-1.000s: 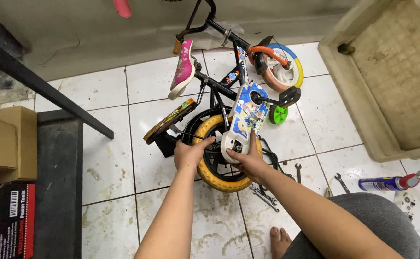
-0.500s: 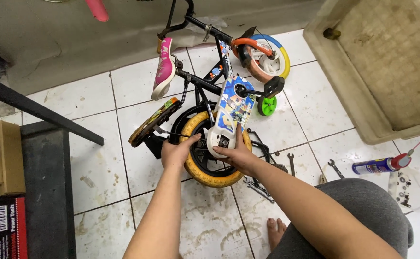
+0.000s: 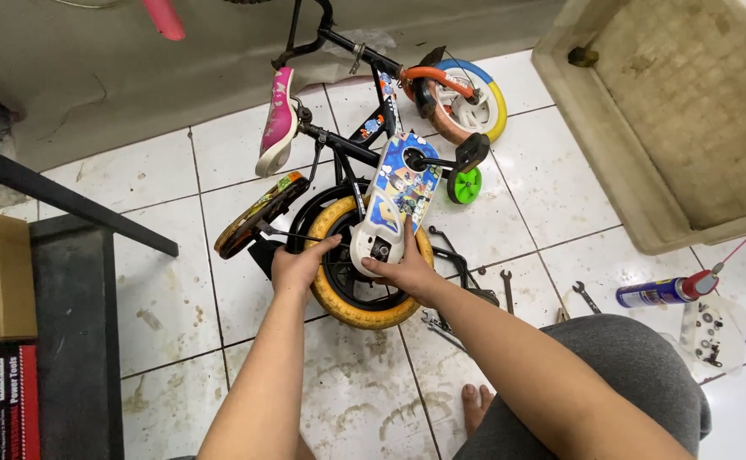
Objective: Installing a plastic chain guard onto a child's bicycle by aligning it with the frame and snapping it into place.
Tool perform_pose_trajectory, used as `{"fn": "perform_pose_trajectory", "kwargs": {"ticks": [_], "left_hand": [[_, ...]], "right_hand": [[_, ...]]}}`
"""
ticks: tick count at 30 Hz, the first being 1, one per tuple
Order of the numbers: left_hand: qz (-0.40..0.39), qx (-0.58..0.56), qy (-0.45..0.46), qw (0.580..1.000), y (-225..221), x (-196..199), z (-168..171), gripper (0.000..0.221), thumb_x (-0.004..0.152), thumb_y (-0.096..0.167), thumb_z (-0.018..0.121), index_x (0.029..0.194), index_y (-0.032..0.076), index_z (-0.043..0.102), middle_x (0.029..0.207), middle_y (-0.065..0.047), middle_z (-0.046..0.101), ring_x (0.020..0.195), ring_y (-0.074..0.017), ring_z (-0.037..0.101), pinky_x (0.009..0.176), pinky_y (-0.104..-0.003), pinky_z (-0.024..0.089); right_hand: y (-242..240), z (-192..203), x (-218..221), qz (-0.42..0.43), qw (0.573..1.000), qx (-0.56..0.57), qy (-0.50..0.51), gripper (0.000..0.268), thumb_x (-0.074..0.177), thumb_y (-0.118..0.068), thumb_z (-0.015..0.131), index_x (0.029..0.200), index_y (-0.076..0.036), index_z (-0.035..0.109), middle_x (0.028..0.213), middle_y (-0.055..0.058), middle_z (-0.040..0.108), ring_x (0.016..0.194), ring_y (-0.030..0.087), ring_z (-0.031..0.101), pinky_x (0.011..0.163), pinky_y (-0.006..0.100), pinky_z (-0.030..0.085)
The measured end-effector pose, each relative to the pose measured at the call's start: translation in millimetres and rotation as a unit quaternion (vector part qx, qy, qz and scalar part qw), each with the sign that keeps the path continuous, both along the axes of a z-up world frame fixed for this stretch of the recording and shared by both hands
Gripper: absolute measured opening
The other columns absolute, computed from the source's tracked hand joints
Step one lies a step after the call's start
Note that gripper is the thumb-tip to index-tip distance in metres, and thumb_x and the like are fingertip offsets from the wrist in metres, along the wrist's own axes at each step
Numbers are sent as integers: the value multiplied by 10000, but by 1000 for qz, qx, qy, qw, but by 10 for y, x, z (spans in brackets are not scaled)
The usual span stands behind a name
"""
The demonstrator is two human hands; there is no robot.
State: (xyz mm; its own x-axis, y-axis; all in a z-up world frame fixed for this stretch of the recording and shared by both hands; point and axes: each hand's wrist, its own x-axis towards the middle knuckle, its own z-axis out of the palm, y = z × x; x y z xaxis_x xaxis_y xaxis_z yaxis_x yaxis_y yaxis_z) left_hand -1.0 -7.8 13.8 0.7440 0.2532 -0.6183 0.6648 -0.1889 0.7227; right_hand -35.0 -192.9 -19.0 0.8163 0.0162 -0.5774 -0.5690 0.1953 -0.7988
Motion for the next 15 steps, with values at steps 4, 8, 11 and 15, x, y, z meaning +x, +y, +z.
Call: {"fn": "perform_pose_trajectory", "kwargs": {"ticks": [4,8,11,15], "left_hand": [[-5,1,3,1000,-1,1,5,1088,639,439,945,1430,-108,435,1379,-297,548,1337,-430,505,1049,-558,449],[-4,10,-1,1000,13,-1,-65,1093,633,445,949,1431,-99,438,1377,-287,553,1333,-418,512,1047,-540,457],[-1,24,-10,1000,29,16,-108,1115,641,468,944,1445,-97,416,1388,-292,539,1337,-416,508,1049,-539,456],[-14,49,-8,999,58,7,-151,1177,682,524,914,1488,-103,328,1439,-317,473,1364,-426,480,1073,-546,442]], "right_hand": [[-38,-32,-4,6,1000,-19,-4,1431,691,-216,968,1634,-300,-105,1661,309,27,1402,518,404,1002,496,566],[-37,121,-51,7,1000,2,4,1431,687,-189,962,1636,-271,-105,1662,311,-25,1431,534,346,1046,518,533],[-26,174,-30,6,1000,0,0,1436,683,-187,962,1635,-270,-109,1661,313,-37,1436,543,327,1054,529,523],[9,148,-29,2,1000,-3,-1,1435,680,-216,968,1641,-269,-96,1660,314,-37,1435,544,327,1059,536,517]]}}
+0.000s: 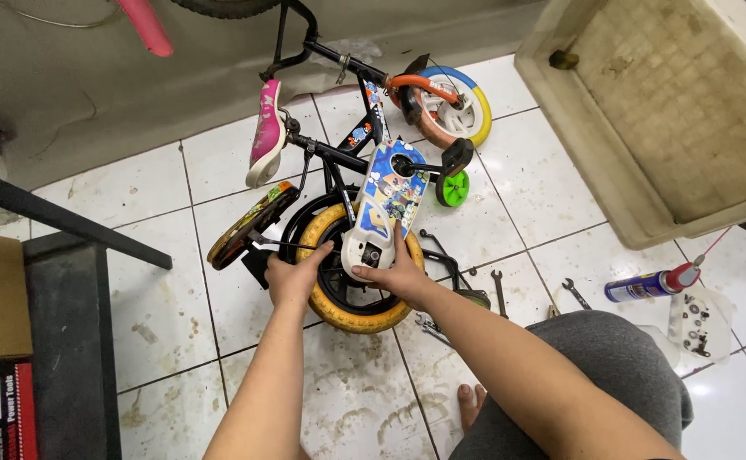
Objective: Installing a plastic chain guard onto a child's bicycle by aligning it with the frame and snapping it into place.
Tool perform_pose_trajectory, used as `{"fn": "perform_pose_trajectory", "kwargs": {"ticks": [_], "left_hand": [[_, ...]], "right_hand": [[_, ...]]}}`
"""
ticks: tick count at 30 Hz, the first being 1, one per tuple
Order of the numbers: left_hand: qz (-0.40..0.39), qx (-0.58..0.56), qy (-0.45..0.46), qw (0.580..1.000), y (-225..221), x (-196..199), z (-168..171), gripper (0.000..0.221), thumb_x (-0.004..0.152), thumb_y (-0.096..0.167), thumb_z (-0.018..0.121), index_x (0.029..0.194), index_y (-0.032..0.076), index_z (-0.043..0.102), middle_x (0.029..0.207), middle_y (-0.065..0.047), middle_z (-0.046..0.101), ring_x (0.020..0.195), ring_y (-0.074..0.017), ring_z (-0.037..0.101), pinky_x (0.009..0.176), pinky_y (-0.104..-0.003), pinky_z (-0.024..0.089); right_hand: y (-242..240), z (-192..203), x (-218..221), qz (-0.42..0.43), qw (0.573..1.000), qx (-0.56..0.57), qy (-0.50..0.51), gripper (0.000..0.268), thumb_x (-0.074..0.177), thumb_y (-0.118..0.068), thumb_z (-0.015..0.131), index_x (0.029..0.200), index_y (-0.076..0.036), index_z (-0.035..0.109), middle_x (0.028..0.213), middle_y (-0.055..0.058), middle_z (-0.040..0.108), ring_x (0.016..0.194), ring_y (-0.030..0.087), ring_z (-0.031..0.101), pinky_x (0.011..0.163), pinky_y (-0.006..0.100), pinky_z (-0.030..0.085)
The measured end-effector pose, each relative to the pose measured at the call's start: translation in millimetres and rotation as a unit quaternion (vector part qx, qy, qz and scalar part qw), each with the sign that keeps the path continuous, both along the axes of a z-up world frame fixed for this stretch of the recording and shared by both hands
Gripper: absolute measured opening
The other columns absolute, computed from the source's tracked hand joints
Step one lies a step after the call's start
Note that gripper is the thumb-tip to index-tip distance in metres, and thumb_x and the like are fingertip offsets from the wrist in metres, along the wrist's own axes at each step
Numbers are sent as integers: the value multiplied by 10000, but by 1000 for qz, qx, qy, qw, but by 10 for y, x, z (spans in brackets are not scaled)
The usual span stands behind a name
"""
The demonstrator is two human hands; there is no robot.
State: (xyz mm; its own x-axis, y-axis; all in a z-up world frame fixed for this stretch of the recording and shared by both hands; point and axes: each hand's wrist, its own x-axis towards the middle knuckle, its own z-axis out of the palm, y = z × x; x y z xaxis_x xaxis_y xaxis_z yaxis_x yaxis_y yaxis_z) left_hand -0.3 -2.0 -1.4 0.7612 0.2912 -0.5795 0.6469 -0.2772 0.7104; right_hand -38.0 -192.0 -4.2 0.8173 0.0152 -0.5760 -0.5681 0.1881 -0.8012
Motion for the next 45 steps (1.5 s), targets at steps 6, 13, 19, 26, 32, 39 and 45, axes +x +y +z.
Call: {"fn": "perform_pose_trajectory", "kwargs": {"ticks": [6,13,19,26,32,39,45], "left_hand": [[-19,13,20,1000,-38,-3,70,1391,598,679,901,1530,-98,221,1496,-342,365,1371,-479,443,1057,-599,441],[-45,49,50,997,-162,-53,268,1357,628,584,920,1547,-74,169,1541,-369,216,1402,-558,324,1098,-701,354],[-54,82,64,993,-191,-22,266,1422,592,666,902,1574,-3,121,1531,-309,229,1403,-508,321,1071,-680,364],[-49,87,74,992,-215,37,171,1370,631,686,875,1553,-21,149,1509,-309,265,1389,-486,317,1054,-645,347],[-44,90,75,992,-240,56,146,1321,653,669,869,1538,-20,172,1506,-289,276,1379,-462,317,1049,-625,335],[-38,87,80,992,-246,21,253,1290,671,636,872,1532,-28,177,1515,-289,270,1385,-462,306,1052,-621,331],[-40,87,82,992,-255,31,234,1320,650,648,879,1533,-37,176,1519,-287,269,1388,-458,307,1046,-628,336]], "right_hand": [[24,-76,24,21,998,-55,22,1411,685,-280,962,1649,-261,-67,1659,325,49,1397,506,434,1027,463,559],[52,-150,-8,24,996,-85,20,1400,697,-328,956,1653,-253,-65,1657,326,96,1339,452,515,950,419,590],[56,-157,14,14,996,-82,26,1426,670,-321,968,1659,-269,-57,1647,340,149,1253,408,590,876,397,573],[48,-269,67,7,996,-88,11,1442,652,-319,985,1661,-262,-42,1637,336,196,1052,295,644,738,328,556],[30,-320,74,5,997,-82,5,1452,651,-323,990,1661,-246,-50,1643,341,169,996,272,651,715,338,551],[14,-416,83,12,998,-68,-4,1443,661,-349,992,1664,-238,-40,1645,334,172,903,255,655,666,335,539],[12,-261,64,0,999,-49,18,1276,778,-406,888,1660,-257,-21,1662,277,171,953,282,669,708,347,579]]}}
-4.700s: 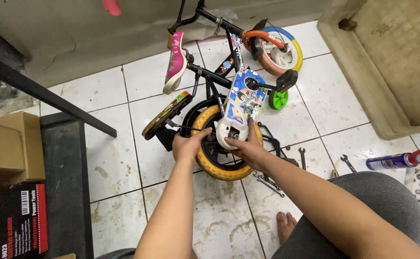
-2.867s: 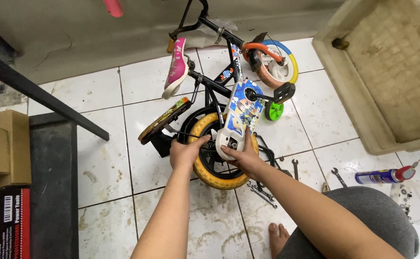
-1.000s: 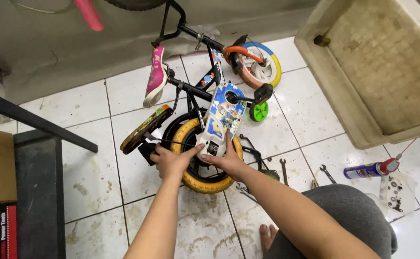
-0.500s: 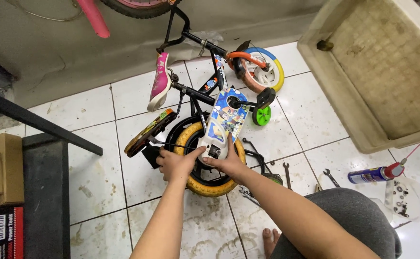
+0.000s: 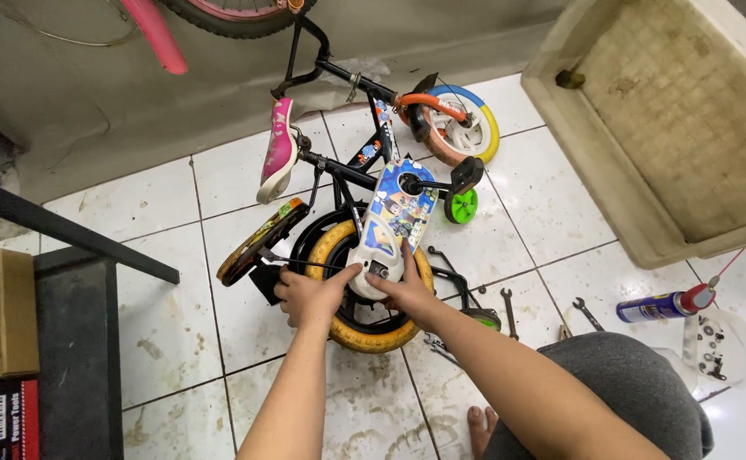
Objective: Installing a plastic chain guard onto a child's bicycle by aligning it with the frame and snapping it into place.
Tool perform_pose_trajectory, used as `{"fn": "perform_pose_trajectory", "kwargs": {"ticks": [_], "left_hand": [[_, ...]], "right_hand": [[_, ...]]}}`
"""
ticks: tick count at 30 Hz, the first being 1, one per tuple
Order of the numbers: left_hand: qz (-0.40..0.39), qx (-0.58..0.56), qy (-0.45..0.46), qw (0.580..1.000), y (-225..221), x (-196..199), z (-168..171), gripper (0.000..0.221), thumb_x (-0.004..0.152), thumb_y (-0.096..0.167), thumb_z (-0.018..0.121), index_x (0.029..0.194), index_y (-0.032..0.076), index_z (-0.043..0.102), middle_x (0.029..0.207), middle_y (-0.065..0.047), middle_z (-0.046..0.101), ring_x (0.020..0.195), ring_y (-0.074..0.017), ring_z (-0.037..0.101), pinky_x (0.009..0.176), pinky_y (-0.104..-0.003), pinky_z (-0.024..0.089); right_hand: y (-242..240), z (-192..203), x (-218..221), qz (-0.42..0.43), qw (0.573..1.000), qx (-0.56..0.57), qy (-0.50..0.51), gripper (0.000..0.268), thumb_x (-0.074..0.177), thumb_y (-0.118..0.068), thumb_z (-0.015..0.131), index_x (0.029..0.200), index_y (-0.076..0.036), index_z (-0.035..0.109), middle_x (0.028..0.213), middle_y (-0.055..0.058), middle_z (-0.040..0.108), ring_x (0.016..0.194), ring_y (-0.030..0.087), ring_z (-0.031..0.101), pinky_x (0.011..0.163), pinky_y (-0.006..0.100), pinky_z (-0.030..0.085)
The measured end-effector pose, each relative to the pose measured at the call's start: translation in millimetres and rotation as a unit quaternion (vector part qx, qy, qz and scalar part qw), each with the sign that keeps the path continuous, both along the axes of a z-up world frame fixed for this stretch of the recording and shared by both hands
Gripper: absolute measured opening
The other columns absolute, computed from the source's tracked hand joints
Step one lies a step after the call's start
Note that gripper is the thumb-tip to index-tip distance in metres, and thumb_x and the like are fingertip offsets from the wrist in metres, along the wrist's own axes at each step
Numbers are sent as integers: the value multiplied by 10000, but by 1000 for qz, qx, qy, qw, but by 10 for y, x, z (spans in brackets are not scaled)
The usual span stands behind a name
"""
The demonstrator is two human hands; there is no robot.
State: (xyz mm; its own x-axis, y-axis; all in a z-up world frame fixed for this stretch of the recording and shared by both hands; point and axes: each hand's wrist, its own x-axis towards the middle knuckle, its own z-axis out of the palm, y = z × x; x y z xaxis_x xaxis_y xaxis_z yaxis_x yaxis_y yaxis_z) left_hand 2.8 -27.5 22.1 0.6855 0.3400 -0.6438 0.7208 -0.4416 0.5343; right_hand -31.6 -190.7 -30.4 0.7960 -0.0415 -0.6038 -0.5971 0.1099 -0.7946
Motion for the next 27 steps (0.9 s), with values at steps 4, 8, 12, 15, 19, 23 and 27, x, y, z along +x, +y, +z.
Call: {"fn": "perform_pose_trajectory", "kwargs": {"ticks": [4,8,12,15,19,23,27], "left_hand": [[-1,0,4,1000,1,-22,21,1314,663,644,875,1535,-40,170,1518,-290,263,1388,-459,305,1045,-628,341],[-1,-4,3,1000,19,-5,-37,1342,644,654,877,1538,-44,160,1518,-298,260,1391,-468,301,1048,-635,335],[0,-9,-3,1000,38,-5,-9,1323,664,633,874,1542,-46,154,1520,-302,262,1398,-471,297,1051,-637,333],[-4,-11,-1,1000,39,-7,-18,1329,657,635,878,1541,-48,158,1521,-306,261,1397,-477,298,1059,-643,332],[-1,-14,0,1000,45,-7,6,1316,657,620,882,1537,-50,168,1513,-306,274,1398,-474,297,1063,-638,323],[-1,-10,-3,1000,39,-1,-40,1322,650,624,884,1544,-27,160,1514,-293,277,1398,-469,301,1060,-638,324],[0,-7,-4,1000,35,-5,-37,1319,657,624,880,1546,-29,156,1519,-295,267,1402,-471,292,1065,-638,315]], "right_hand": [[-19,139,-19,-20,999,4,27,1070,899,-576,705,1664,-285,16,1675,262,140,1059,364,685,754,388,597],[-84,253,37,29,992,-123,8,902,995,-617,447,1656,-204,-9,1682,246,110,1529,441,207,1237,554,247],[-343,-484,242,37,977,-211,18,871,1008,-656,426,1651,-199,55,1608,253,339,1461,395,399,1175,525,372],[-400,-455,314,37,973,-224,40,876,981,-666,482,1642,-222,116,1481,227,520,1365,370,527,1089,484,470],[-415,-339,356,-4,981,-189,32,813,1018,-501,527,1616,-86,166,1393,307,534,1030,310,732,820,401,621],[-284,-149,365,-19,984,-172,39,849,996,-506,577,1606,-27,233,1415,302,533,1241,380,613,977,459,546],[-306,-239,373,-62,995,-75,36,785,1029,-364,582,1598,24,206,1420,341,509,1227,388,634,974,476,574]]}}
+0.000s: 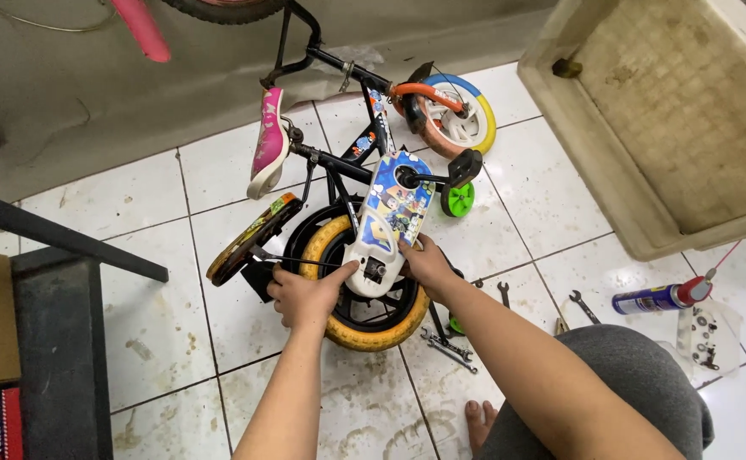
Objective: Installing a plastic chain guard onto a child's bicycle by aligning it with the frame and snapping it into place.
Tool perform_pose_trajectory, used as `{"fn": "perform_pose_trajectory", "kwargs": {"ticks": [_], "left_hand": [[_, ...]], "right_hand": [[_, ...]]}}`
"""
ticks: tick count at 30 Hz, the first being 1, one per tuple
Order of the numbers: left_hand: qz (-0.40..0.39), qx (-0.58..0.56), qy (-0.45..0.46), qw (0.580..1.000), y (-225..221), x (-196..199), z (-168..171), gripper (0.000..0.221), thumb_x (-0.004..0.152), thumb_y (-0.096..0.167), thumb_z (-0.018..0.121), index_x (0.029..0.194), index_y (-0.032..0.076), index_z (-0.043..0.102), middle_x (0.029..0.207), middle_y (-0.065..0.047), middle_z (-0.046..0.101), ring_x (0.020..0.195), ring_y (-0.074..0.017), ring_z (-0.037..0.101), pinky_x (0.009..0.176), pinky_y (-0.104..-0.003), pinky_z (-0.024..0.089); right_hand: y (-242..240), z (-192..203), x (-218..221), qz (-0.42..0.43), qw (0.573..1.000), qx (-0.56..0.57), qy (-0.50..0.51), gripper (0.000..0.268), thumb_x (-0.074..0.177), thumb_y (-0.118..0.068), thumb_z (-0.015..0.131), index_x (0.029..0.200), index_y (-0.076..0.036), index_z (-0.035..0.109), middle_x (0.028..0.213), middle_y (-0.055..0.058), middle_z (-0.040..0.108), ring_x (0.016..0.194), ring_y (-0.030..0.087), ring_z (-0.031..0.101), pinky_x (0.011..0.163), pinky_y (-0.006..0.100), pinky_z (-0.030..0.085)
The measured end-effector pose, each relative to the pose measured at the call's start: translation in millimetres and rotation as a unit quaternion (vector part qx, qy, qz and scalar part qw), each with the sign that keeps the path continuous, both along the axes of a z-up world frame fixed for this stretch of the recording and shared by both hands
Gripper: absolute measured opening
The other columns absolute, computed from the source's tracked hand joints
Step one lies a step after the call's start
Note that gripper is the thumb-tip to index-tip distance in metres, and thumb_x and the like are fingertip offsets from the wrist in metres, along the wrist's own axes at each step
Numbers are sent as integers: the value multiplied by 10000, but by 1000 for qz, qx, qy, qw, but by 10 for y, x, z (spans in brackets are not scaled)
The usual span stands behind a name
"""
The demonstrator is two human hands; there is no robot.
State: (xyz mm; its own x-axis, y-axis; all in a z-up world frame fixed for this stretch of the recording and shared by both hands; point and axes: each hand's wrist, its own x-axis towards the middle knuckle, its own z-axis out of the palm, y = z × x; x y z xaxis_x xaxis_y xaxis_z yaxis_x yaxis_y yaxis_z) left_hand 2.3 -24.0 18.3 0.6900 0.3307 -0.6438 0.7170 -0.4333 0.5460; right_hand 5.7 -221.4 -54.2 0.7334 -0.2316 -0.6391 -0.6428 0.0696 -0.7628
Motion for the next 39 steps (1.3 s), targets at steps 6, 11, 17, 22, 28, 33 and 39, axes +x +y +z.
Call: {"fn": "perform_pose_trajectory", "kwargs": {"ticks": [6,11,17,22,28,33,39], "left_hand": [[7,-14,-2,1000,-28,-10,49,1336,665,605,883,1557,-39,125,1546,-308,219,1419,-479,253,1077,-646,296],[7,-12,-1,1000,-19,-14,36,1345,664,604,884,1564,-34,113,1559,-302,207,1432,-471,245,1089,-644,292],[8,-11,-1,1000,-31,-15,88,1341,664,589,892,1563,-35,116,1552,-298,204,1417,-470,260,1076,-648,312],[11,-16,-7,1000,-13,-4,45,1364,642,581,908,1567,-29,111,1555,-294,205,1414,-474,265,1075,-652,312],[12,-24,-12,1000,-3,-6,84,1355,625,565,924,1551,-38,140,1539,-297,228,1406,-478,278,1078,-647,313],[10,-24,-10,1000,11,-13,45,1343,625,566,926,1539,-45,155,1528,-304,237,1398,-482,286,1067,-649,321],[8,-26,-2,1000,28,5,17,1371,621,581,922,1564,-5,118,1542,-279,225,1406,-467,281,1076,-642,320]], "right_hand": [[-26,164,-86,14,993,112,16,876,1051,-364,536,1640,-75,-43,1391,364,499,1238,461,604,1027,526,530],[4,192,-104,29,993,109,16,836,1067,-342,501,1642,-98,-54,1380,359,517,1219,457,619,1019,525,539],[-19,111,-141,25,990,140,10,969,1014,-365,619,1641,-134,-83,1371,352,508,1166,443,648,974,505,574],[16,81,-177,48,991,127,-17,1151,912,-238,788,1637,-133,-98,1432,386,447,1185,478,627,986,533,551],[0,15,-175,39,990,138,-17,1124,920,-158,759,1635,-149,-108,1341,383,517,1146,516,636,955,570,561],[-10,-99,-211,31,989,143,-24,1112,925,-118,738,1633,-180,-118,1292,366,539,1110,524,648,921,592,573],[-39,-129,-174,46,989,136,-19,1127,921,-127,748,1629,-161,-128,1263,365,554,1103,514,658,918,579,580]]}}
